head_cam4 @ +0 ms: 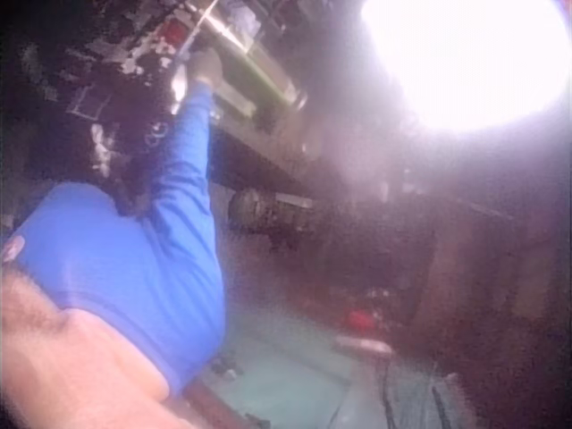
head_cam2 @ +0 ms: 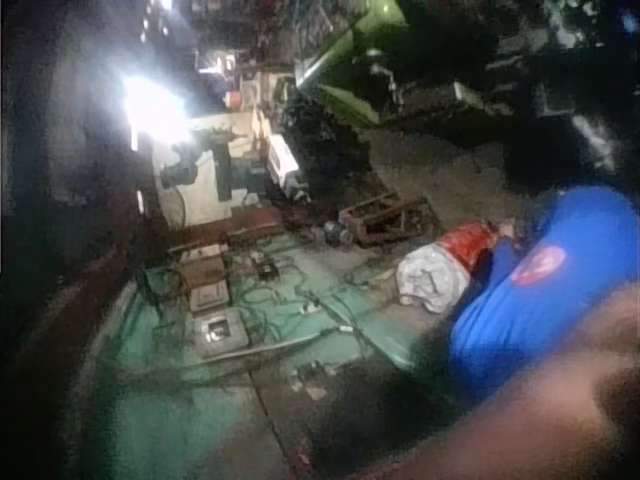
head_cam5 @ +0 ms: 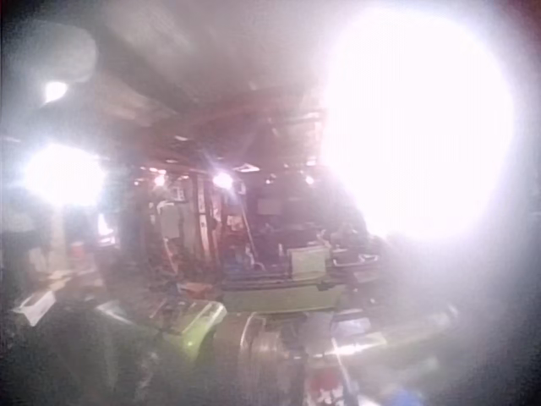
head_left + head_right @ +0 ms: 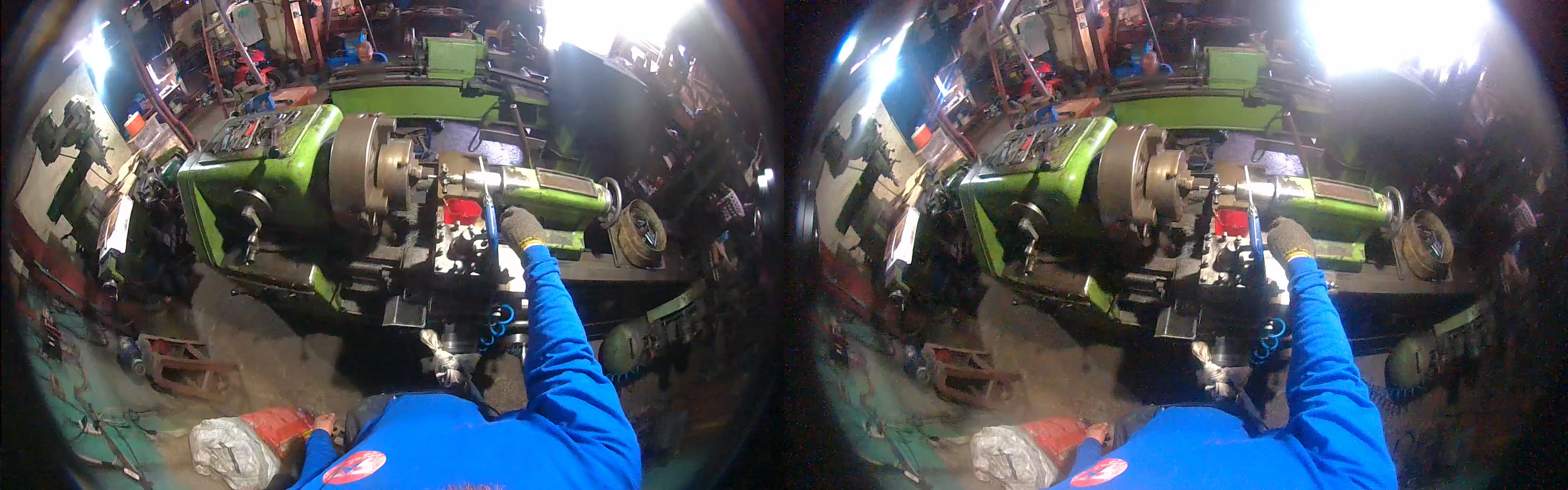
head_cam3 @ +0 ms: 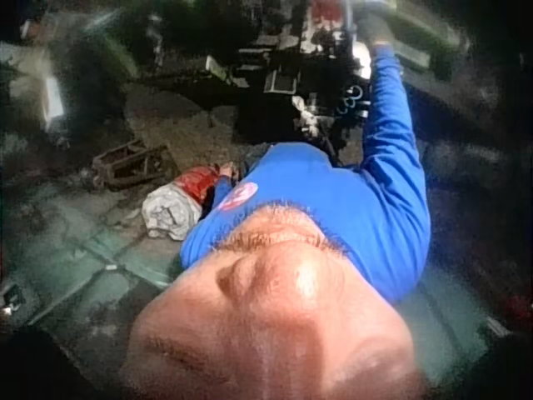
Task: The person operates a green metal lathe in a workshop, using a cutting tool to machine a cylindrical metal workpiece. They adjust the tool position and machine controls while the workpiece rotates, producing metal shavings.
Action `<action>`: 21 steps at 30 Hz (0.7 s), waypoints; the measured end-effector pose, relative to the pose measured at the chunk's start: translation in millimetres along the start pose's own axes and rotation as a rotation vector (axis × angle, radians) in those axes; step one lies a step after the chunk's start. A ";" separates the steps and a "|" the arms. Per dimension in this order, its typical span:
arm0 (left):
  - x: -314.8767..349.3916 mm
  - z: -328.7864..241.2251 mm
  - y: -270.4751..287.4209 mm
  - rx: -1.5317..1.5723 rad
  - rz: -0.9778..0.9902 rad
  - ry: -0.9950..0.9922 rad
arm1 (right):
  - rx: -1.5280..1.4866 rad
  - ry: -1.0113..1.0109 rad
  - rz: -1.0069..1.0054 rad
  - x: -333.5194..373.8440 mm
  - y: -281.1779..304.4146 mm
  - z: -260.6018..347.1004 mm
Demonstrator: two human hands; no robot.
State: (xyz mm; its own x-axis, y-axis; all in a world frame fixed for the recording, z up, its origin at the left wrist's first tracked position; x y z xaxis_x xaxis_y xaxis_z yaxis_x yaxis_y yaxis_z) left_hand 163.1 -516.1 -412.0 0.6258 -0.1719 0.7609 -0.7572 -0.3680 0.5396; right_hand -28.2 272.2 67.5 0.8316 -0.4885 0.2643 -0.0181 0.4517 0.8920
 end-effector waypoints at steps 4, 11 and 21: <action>15.3 -8.5 3.8 -0.009 -0.080 -0.106 | -0.055 -0.004 -0.027 33.6 15.0 32.7; 65.1 6.8 -16.6 0.656 -0.005 0.442 | -0.203 0.258 -0.229 43.5 22.5 37.8; 140.6 -92.9 41.2 0.662 -0.263 0.292 | -0.569 0.617 -0.582 62.7 19.1 20.4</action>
State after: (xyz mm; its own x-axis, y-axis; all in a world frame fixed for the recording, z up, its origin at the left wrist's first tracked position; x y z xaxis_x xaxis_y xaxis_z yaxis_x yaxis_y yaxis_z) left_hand 202.5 -470.5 -249.4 0.6251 0.2109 0.7515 -0.2629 -0.8496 0.4572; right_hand 12.3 235.0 108.6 0.7713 -0.3482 -0.5328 0.6126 0.6331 0.4731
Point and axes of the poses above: each hand's wrist, its own x-axis away from the middle knuckle, its own y-axis out of the back of the hand, z = x × y, the point moved 10 cm from there along -x, towards the middle knuckle, and after that the axes turned 14 degrees about z, right-handed, at the moved point
